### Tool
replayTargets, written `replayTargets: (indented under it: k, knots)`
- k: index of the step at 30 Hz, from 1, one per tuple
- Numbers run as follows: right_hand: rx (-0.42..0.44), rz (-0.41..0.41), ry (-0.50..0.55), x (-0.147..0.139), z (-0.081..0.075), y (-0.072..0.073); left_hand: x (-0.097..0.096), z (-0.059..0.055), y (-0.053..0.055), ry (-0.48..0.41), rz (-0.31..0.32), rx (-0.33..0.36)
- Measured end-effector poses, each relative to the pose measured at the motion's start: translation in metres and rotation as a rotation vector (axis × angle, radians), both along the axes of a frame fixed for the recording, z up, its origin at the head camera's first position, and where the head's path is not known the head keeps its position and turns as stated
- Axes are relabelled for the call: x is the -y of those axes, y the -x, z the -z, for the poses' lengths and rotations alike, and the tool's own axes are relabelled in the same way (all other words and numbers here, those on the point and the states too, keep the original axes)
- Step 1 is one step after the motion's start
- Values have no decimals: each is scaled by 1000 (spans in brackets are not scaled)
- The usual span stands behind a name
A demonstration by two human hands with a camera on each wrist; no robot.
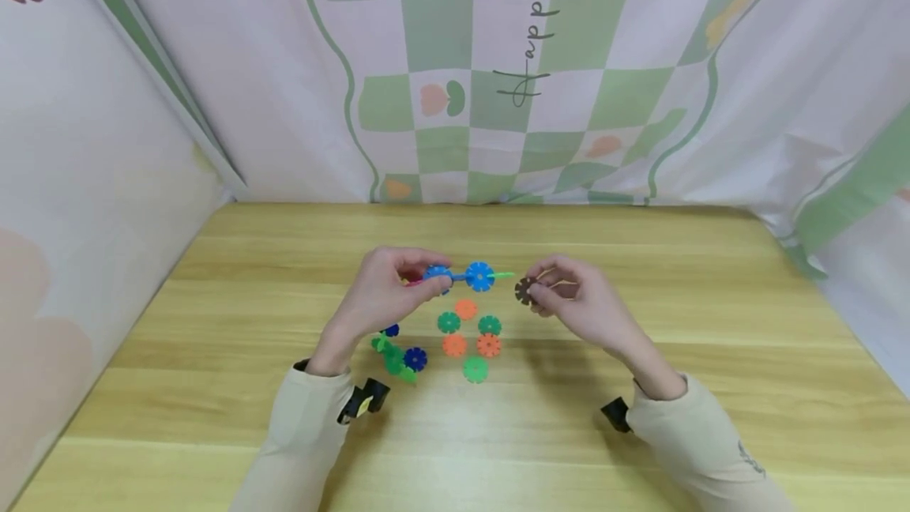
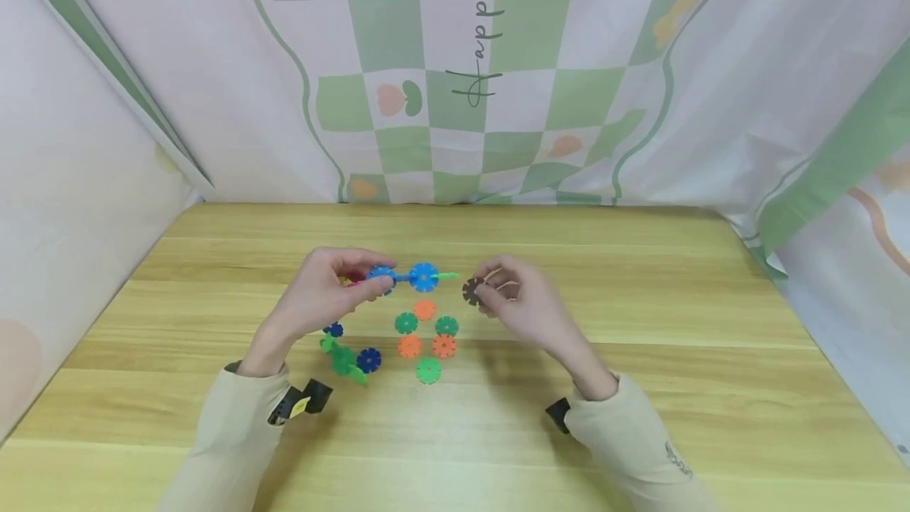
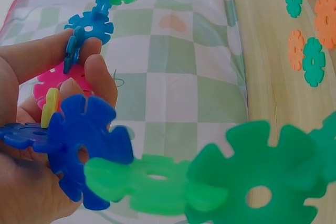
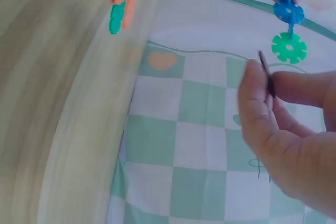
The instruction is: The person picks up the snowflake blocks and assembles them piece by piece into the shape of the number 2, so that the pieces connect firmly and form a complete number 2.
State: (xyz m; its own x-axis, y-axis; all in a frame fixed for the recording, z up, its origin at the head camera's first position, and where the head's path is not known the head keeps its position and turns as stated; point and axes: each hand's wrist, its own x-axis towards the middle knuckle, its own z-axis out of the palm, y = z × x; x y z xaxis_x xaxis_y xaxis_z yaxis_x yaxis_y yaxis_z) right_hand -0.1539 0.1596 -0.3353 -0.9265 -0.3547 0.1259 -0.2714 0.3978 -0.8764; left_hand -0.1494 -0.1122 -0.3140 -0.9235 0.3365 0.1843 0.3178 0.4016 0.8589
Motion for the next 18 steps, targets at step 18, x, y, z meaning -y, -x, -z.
replayTargets:
  k: [18]
  knots:
    - [94,18,166,-2,-8,-2,1,0,-1,5,21,1]
